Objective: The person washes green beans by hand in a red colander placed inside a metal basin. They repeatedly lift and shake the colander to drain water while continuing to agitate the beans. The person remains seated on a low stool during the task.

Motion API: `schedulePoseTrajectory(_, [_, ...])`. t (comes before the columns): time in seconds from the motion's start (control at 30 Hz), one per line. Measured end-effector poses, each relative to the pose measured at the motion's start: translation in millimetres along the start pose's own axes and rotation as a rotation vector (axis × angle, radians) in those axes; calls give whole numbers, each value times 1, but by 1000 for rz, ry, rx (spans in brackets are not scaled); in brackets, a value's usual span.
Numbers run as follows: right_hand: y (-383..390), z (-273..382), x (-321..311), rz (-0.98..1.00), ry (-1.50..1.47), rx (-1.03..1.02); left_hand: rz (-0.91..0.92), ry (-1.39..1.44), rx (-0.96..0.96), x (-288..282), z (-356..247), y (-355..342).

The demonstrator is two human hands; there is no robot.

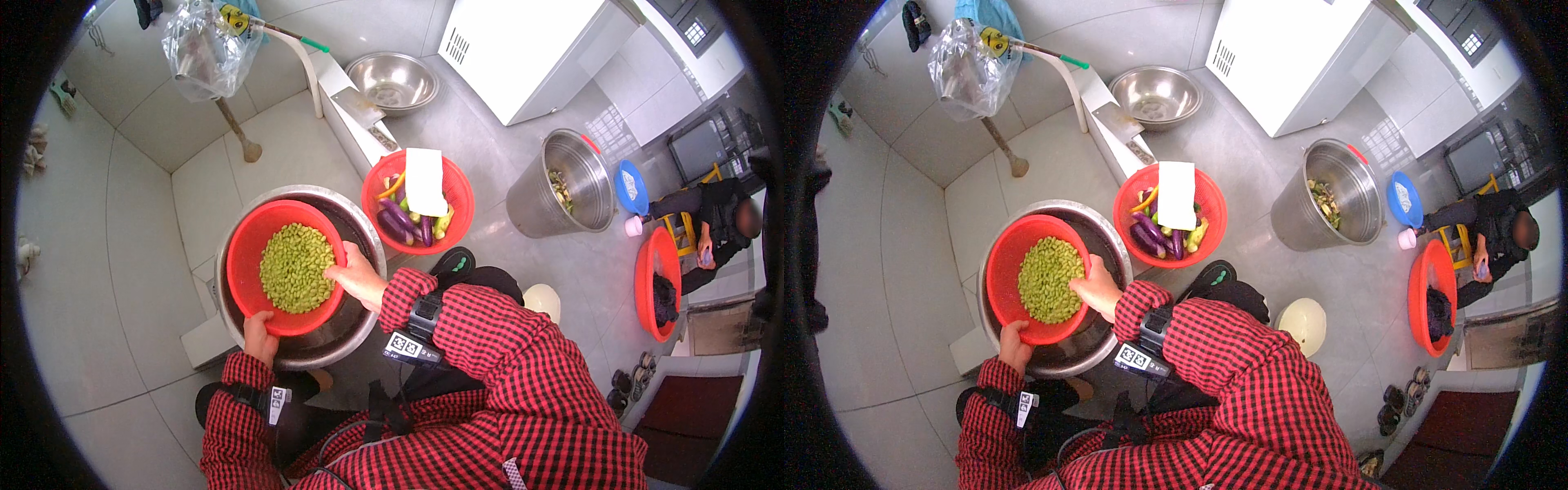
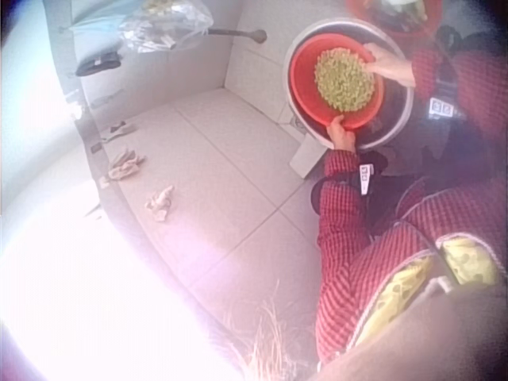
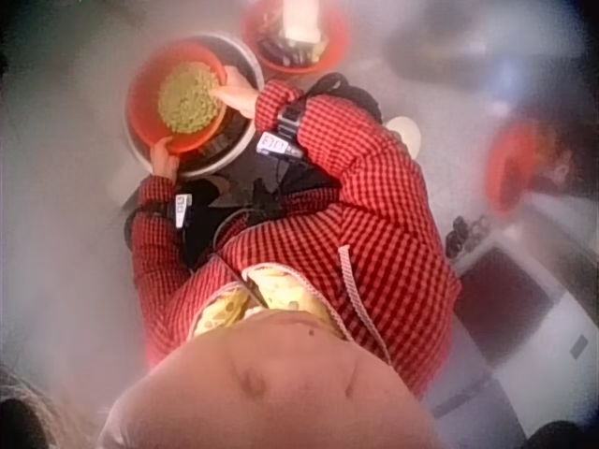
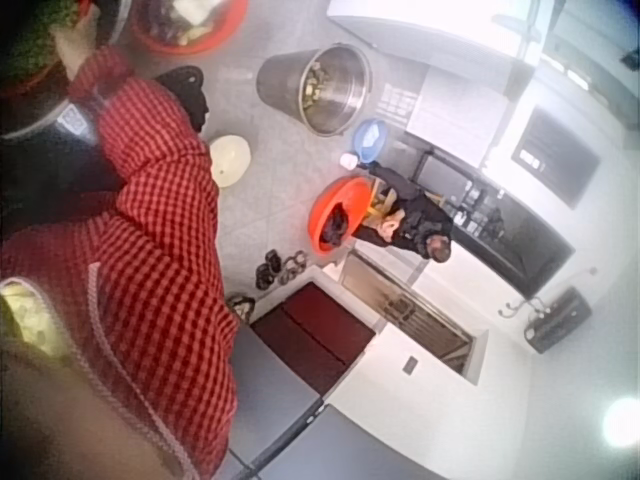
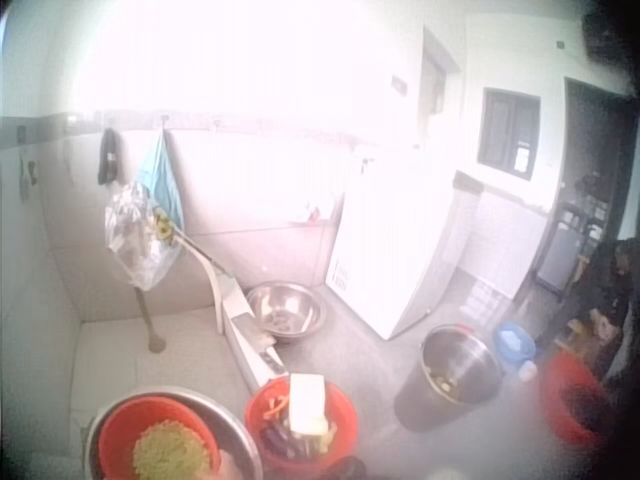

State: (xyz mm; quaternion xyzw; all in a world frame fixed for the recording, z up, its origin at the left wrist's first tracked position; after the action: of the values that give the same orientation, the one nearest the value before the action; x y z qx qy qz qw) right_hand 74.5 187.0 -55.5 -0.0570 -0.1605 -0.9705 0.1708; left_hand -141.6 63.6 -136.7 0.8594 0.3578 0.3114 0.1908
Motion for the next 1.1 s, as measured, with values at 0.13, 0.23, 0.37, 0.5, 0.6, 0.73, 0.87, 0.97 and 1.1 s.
schedulePoseTrajectory(0.13, [-1, 0, 1, -1, 27, 13, 5, -9, 15, -2, 2, -4])
schedulePoseTrajectory(0.23, [1, -1, 0, -41, 43, 11, -7, -3, 5, -4, 3, -6])
schedulePoseTrajectory(0.37, [1, 2, 1, -5, 10, 1, -41, 4, -7, -3, 2, -4])
schedulePoseTrajectory(0.5, [1, 3, 1, 43, -21, -20, -48, -31, 35, 0, 1, -1])
schedulePoseTrajectory(0.6, [1, 0, 0, 21, -5, -11, -57, -12, 27, 0, 1, 0])
schedulePoseTrajectory(0.73, [0, -3, 0, -19, 30, 28, -31, 25, -5, 2, 0, 1])
schedulePoseTrajectory(0.87, [-2, -5, 1, -16, 20, -1, -22, 48, -20, 3, -1, 2])
schedulePoseTrajectory(0.97, [-3, -7, 1, -20, 4, -9, -25, 28, -19, 3, -1, 1])
schedulePoseTrajectory(1.1, [-7, -9, 3, 10, -5, -11, -29, 25, -9, 1, 0, 0])
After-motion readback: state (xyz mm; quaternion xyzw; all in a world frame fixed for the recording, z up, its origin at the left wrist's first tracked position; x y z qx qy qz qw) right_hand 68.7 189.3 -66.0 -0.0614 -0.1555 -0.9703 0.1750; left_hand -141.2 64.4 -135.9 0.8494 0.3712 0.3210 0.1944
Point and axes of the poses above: each hand's wrist, its own y-axis away from the middle knuckle, its own x-axis out of the palm, z = x × y, the point moved 3 cm from there along -y, towards the middle knuckle, and after that the axes turned 7 degrees about -z, right-handed, at the moved point
